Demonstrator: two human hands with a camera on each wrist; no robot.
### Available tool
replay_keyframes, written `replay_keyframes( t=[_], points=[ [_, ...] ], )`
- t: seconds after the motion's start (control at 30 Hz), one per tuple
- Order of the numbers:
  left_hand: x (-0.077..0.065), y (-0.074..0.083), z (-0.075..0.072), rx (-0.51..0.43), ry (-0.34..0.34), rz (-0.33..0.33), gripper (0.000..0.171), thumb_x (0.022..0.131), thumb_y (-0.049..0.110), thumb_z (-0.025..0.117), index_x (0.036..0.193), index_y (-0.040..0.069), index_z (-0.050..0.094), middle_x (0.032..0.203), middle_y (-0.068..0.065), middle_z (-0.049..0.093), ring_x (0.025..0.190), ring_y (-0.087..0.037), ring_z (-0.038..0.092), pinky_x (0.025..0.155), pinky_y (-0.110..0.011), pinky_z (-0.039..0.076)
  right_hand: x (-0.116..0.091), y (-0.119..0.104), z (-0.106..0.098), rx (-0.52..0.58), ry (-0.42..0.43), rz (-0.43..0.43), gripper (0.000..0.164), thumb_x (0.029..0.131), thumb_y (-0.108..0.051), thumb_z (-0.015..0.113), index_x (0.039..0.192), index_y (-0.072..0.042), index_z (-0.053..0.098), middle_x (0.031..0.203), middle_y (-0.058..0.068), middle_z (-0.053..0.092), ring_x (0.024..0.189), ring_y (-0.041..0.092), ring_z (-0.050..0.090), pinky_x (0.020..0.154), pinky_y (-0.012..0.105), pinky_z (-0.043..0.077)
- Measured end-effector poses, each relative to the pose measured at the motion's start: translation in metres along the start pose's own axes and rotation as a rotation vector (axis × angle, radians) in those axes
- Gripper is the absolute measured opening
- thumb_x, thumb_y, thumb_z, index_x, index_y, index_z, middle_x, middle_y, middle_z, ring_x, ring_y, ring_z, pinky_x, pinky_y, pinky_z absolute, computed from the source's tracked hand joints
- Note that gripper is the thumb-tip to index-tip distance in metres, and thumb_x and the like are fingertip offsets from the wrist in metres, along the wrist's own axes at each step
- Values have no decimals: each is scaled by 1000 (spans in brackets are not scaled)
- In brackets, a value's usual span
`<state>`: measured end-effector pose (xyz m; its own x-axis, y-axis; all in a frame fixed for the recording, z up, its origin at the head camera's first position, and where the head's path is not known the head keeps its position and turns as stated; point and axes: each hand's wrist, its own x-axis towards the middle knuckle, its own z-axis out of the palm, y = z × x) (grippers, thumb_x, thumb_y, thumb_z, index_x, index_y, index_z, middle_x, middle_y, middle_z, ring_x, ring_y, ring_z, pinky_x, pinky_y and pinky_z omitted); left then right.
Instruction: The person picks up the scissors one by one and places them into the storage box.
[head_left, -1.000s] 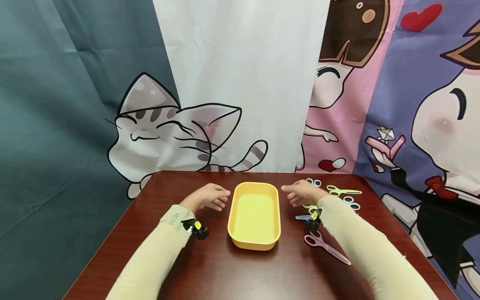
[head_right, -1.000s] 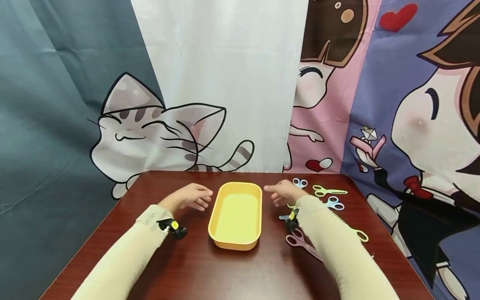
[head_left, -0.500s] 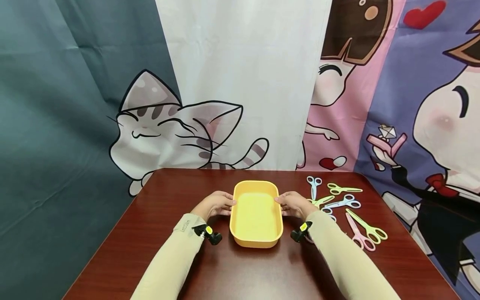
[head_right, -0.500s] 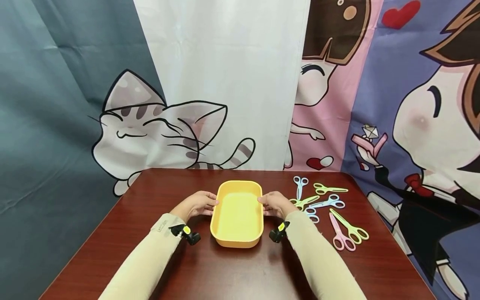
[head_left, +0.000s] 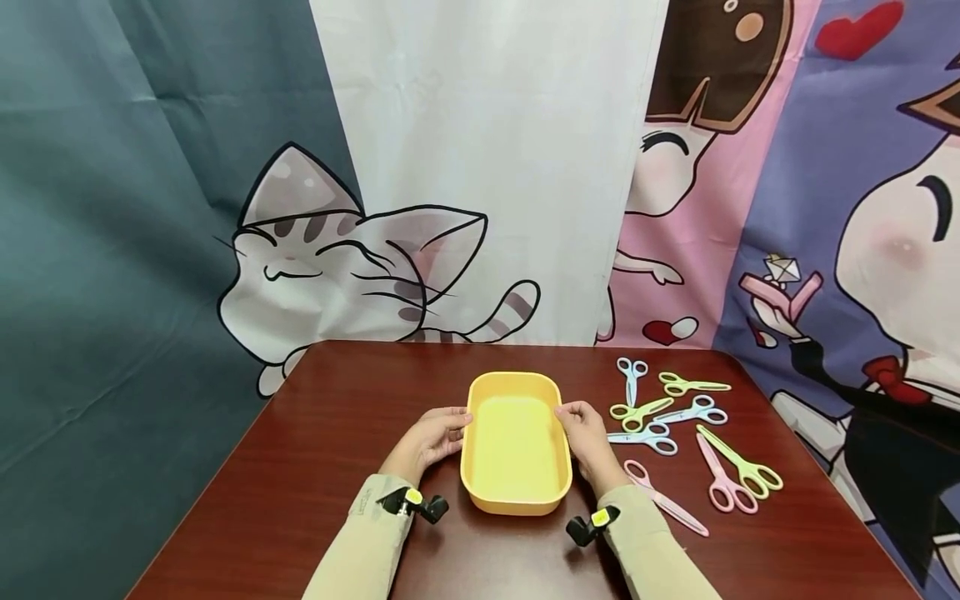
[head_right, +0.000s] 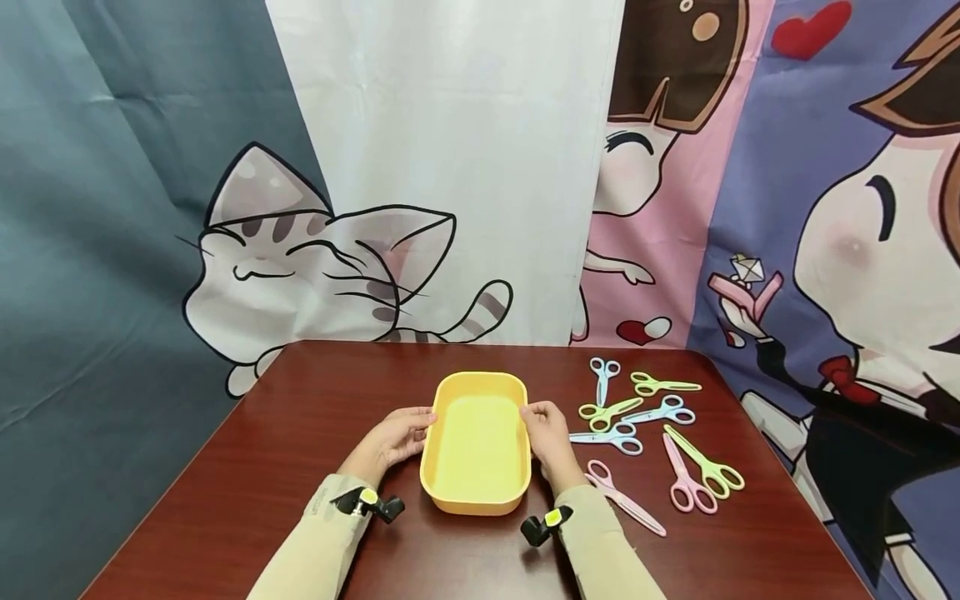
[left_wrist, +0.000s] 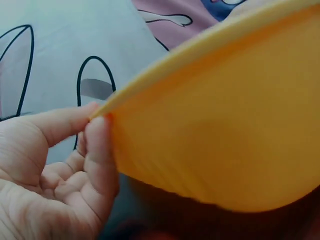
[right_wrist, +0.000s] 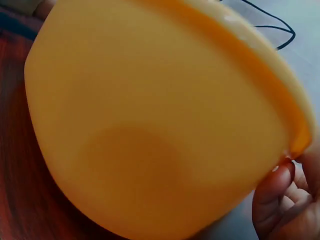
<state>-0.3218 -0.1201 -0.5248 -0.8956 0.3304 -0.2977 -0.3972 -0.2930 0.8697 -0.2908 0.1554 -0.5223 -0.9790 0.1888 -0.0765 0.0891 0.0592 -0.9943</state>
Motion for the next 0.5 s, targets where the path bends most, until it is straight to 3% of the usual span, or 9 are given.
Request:
replay_keyframes(
  t=[0.07,0.17,0.33,0.5],
  points=[
    [-2,-8,-1,-88,-31,28,7,103,1,54,107,4,59,80,-1,68,65,-7,64,56,-18,54,-2,3,2,2,18,-30,22,101,-18,62,108,3,58,89,10,61,72,15,59,61,26,53],
    [-4,-16,-3,-177,-75,56,14,104,0,49,100,9,59,79,1,67,63,-5,62,53,-16,50,-4,3,4,-7,26,-48,21,101,-17,62,107,2,59,87,10,62,71,16,60,61,27,54],
    [-4,-19,-6,-187,-76,102,18,104,0,48,97,11,60,79,3,67,65,-4,63,55,-15,52,-4,-2,2,-77,4,-59,26,100,-22,64,108,2,59,84,10,62,68,16,60,58,27,53],
    [-3,-17,-2,-208,-98,91,16,105,-1,48,99,10,59,81,2,67,67,-5,66,58,-17,55,2,-7,-18,-125,-52,-78,35,102,-27,62,121,1,52,86,14,61,60,16,59,50,31,54]
  ],
)
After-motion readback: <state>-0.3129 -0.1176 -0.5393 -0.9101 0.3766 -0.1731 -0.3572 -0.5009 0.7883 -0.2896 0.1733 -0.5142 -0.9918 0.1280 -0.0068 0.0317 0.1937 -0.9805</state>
